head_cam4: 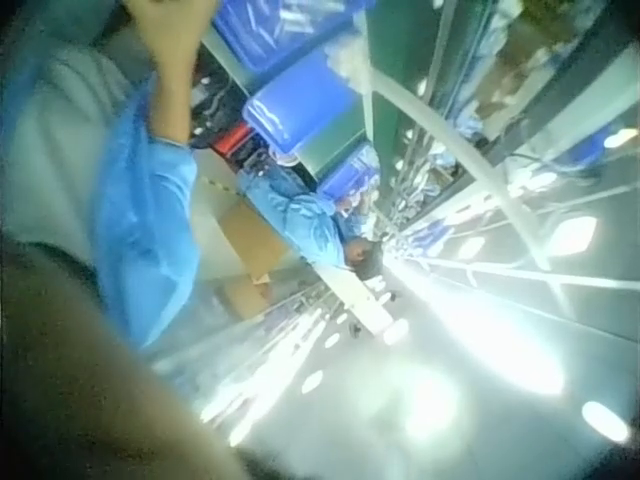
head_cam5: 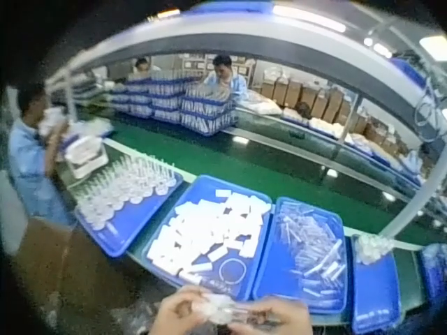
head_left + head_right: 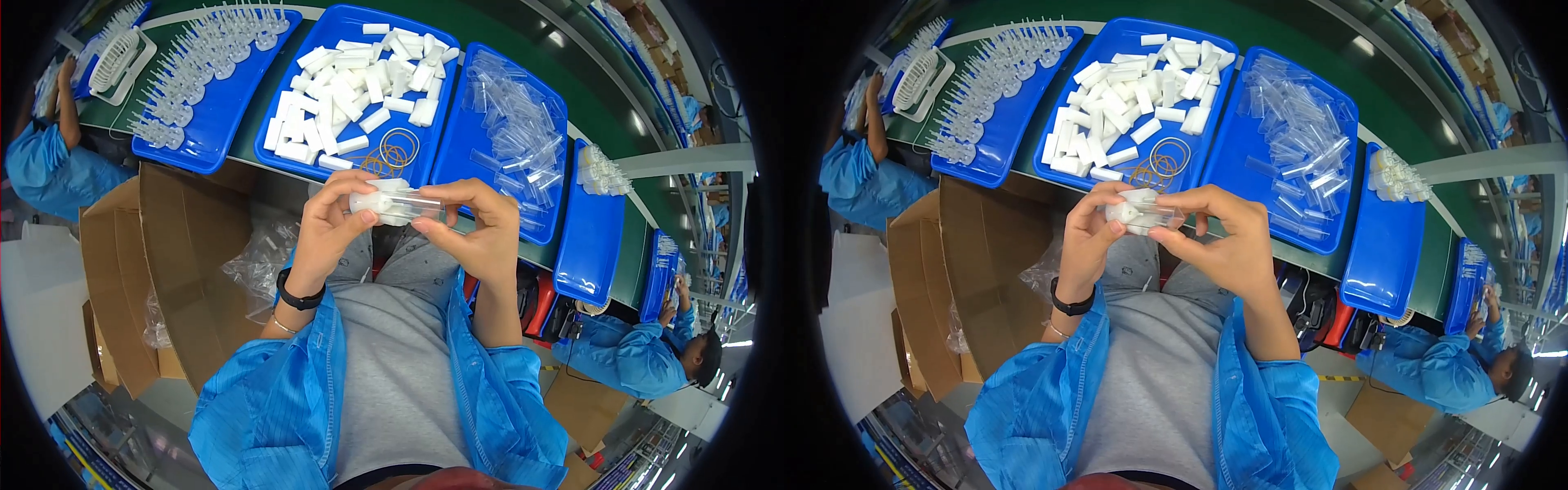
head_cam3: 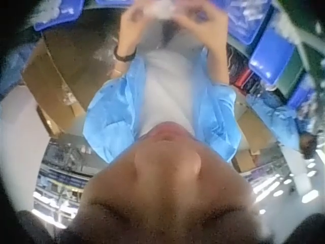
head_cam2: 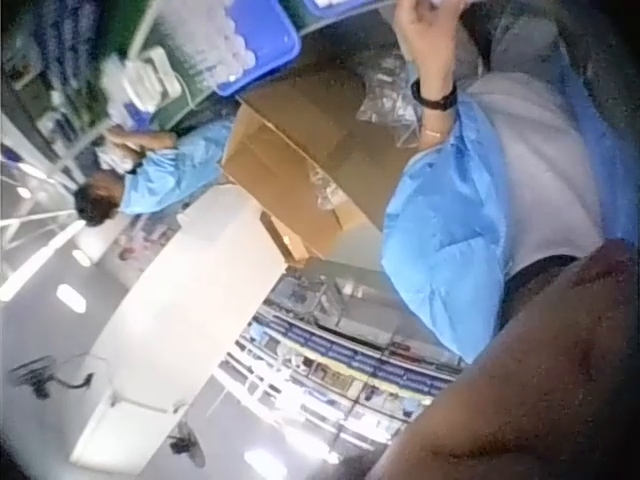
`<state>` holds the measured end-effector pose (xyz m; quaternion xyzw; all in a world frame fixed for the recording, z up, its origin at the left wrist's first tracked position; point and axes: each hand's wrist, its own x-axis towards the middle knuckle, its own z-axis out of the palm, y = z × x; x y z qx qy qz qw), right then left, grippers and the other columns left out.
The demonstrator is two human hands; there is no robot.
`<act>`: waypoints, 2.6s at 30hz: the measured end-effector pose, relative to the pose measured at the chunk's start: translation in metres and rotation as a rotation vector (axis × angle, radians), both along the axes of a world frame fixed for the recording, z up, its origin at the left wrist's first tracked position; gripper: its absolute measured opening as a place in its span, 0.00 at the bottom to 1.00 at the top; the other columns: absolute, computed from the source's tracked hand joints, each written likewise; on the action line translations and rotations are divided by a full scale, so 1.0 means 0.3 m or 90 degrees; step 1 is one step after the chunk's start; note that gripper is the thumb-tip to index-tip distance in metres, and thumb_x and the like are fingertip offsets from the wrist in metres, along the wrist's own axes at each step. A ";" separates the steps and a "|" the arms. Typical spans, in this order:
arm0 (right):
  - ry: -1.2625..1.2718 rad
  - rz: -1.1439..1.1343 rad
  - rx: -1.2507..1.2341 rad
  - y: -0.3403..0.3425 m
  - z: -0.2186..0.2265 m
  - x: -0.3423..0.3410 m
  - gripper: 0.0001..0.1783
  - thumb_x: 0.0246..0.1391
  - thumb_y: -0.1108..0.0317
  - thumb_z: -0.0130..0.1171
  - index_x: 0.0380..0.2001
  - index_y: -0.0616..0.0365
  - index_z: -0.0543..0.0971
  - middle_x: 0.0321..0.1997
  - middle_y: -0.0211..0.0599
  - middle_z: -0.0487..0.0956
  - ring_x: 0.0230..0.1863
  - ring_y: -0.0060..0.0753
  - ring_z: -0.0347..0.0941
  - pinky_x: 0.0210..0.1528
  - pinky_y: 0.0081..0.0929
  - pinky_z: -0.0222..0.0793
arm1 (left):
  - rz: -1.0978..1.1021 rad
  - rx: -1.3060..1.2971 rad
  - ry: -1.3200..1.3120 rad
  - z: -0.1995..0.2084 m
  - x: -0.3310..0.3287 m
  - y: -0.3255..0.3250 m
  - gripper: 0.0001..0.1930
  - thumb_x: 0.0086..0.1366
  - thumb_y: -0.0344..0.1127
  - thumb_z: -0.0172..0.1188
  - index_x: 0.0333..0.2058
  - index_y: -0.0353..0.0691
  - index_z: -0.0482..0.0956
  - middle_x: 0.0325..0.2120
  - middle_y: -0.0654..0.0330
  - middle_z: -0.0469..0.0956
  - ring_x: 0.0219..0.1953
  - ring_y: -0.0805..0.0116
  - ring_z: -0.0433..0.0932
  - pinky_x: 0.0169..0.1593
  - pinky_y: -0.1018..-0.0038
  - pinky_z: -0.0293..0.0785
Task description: The person assembles components by attaching white pieces onto a pronged holder, securing the bundle with a rubber band, and fitting clear plastic tubes over the pieces by hand.
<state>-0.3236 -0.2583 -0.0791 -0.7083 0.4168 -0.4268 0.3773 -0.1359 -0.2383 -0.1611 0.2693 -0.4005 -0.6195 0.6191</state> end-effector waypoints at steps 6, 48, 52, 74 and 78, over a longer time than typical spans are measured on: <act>-0.047 0.009 0.007 0.000 -0.031 0.004 0.16 0.35 0.73 0.71 0.33 0.57 0.81 0.28 0.29 0.82 0.23 0.12 0.73 0.20 0.11 0.56 | 0.051 -0.060 -0.069 0.014 -0.006 -0.005 0.13 0.56 0.25 0.60 0.41 0.34 0.73 0.48 0.54 0.65 0.49 0.65 0.70 0.42 0.72 0.79; -0.040 0.054 -0.064 -0.063 -0.087 0.015 0.16 0.35 0.70 0.69 0.34 0.54 0.81 0.47 0.34 0.78 0.54 0.37 0.66 0.55 0.33 0.59 | -0.104 0.125 0.190 -0.035 0.076 0.006 0.25 0.62 0.41 0.58 0.52 0.30 0.68 0.43 0.51 0.75 0.40 0.68 0.78 0.36 0.77 0.78; -0.038 0.100 -0.043 -0.060 -0.084 0.032 0.16 0.36 0.70 0.67 0.33 0.59 0.79 0.49 0.42 0.77 0.60 0.44 0.62 0.61 0.40 0.53 | -0.115 0.118 0.209 -0.036 0.067 0.007 0.25 0.62 0.40 0.57 0.52 0.30 0.68 0.43 0.52 0.76 0.40 0.69 0.78 0.36 0.77 0.78; 0.024 0.081 0.005 -0.048 -0.070 0.045 0.17 0.36 0.73 0.68 0.36 0.60 0.81 0.47 0.44 0.78 0.55 0.43 0.69 0.56 0.36 0.63 | -0.200 0.199 0.331 -0.092 0.024 0.008 0.25 0.67 0.47 0.47 0.55 0.35 0.62 0.40 0.56 0.75 0.33 0.73 0.77 0.32 0.79 0.79; -0.063 0.066 0.032 -0.044 -0.104 0.017 0.15 0.39 0.75 0.66 0.35 0.60 0.80 0.46 0.47 0.78 0.51 0.40 0.73 0.53 0.33 0.67 | -0.152 0.225 0.150 -0.022 0.006 -0.009 0.23 0.68 0.47 0.45 0.55 0.36 0.62 0.39 0.55 0.75 0.33 0.71 0.78 0.33 0.80 0.79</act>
